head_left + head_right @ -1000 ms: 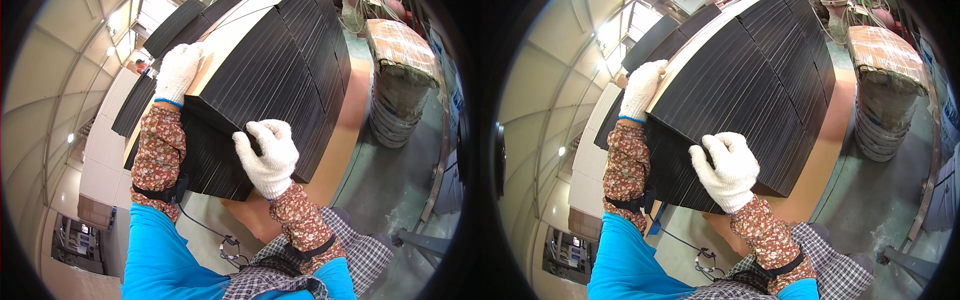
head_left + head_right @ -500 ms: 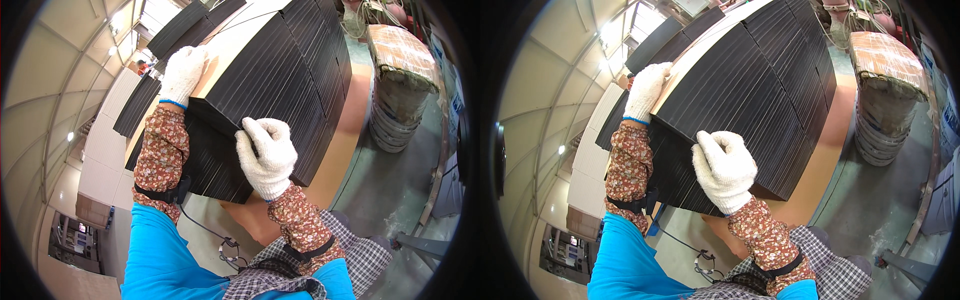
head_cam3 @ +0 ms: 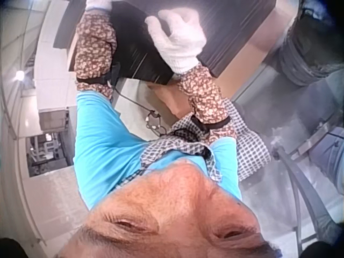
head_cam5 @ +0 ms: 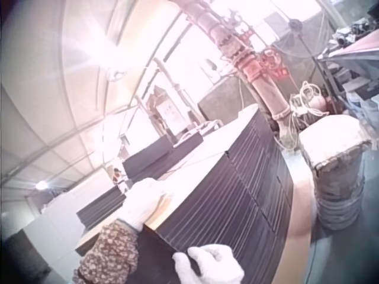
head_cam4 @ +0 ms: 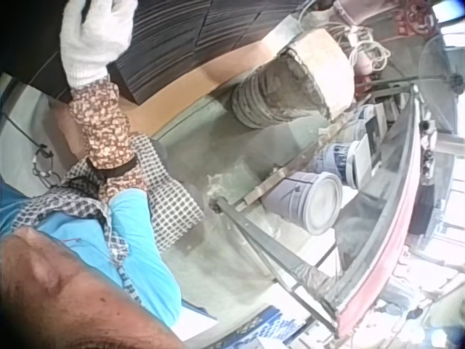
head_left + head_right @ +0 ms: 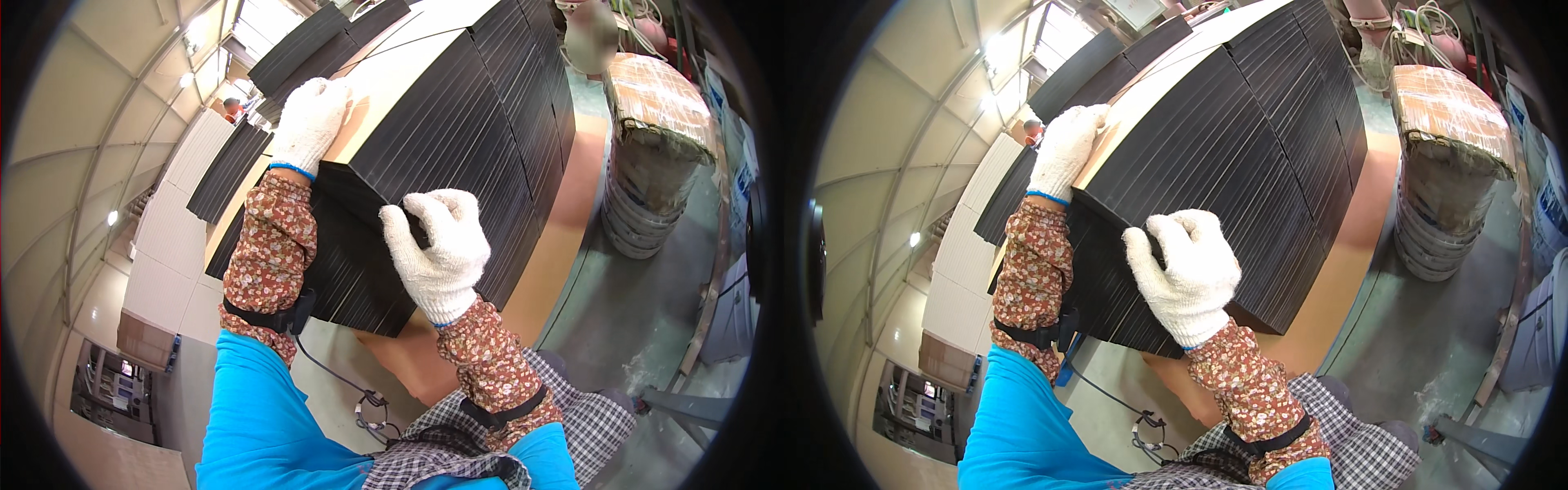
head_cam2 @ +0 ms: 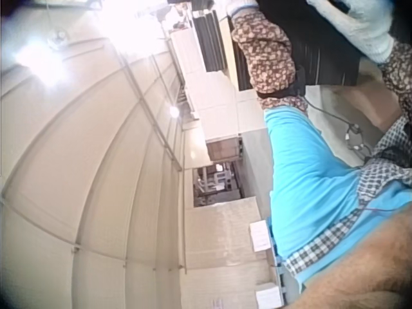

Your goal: Moving bundles of black furniture slats from a worktable to a floor stack.

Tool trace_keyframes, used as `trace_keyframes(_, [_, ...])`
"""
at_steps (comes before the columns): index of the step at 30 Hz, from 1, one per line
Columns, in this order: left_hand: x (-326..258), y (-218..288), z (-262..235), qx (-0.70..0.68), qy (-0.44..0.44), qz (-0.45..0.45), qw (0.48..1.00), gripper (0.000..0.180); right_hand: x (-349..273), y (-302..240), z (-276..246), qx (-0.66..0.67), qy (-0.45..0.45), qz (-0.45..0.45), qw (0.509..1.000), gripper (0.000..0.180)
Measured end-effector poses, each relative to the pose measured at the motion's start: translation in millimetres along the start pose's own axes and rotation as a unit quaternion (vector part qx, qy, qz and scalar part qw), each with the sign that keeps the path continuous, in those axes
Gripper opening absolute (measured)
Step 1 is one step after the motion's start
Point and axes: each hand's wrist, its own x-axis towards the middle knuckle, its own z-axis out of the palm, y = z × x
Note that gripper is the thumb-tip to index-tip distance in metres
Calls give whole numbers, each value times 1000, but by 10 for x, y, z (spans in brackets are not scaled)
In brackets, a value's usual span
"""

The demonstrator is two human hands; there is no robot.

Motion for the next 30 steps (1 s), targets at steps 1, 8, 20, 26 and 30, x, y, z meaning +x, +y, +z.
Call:
trace_keyframes(1, [-1,-1,1,-5,0,1,1000,20,2,3,0,-4,2,-1,1000,21])
trace_keyframes(8, [-16,2,36,-69,52,2,996,7,15,-20,27,25,10,-1,1000,23])
trace_keyframes(20, [25,8,92,-227,99,-81,965,34,126,-78,46,22,12,-46,999,24])
trace_keyframes(26, [-8,2,144,-294,95,-124,943,34,163,-68,99,9,19,-50,999,21])
trace_keyframes(30, [-13,37,110,-247,91,-93,960,34,155,-118,107,27,26,-32,999,23])
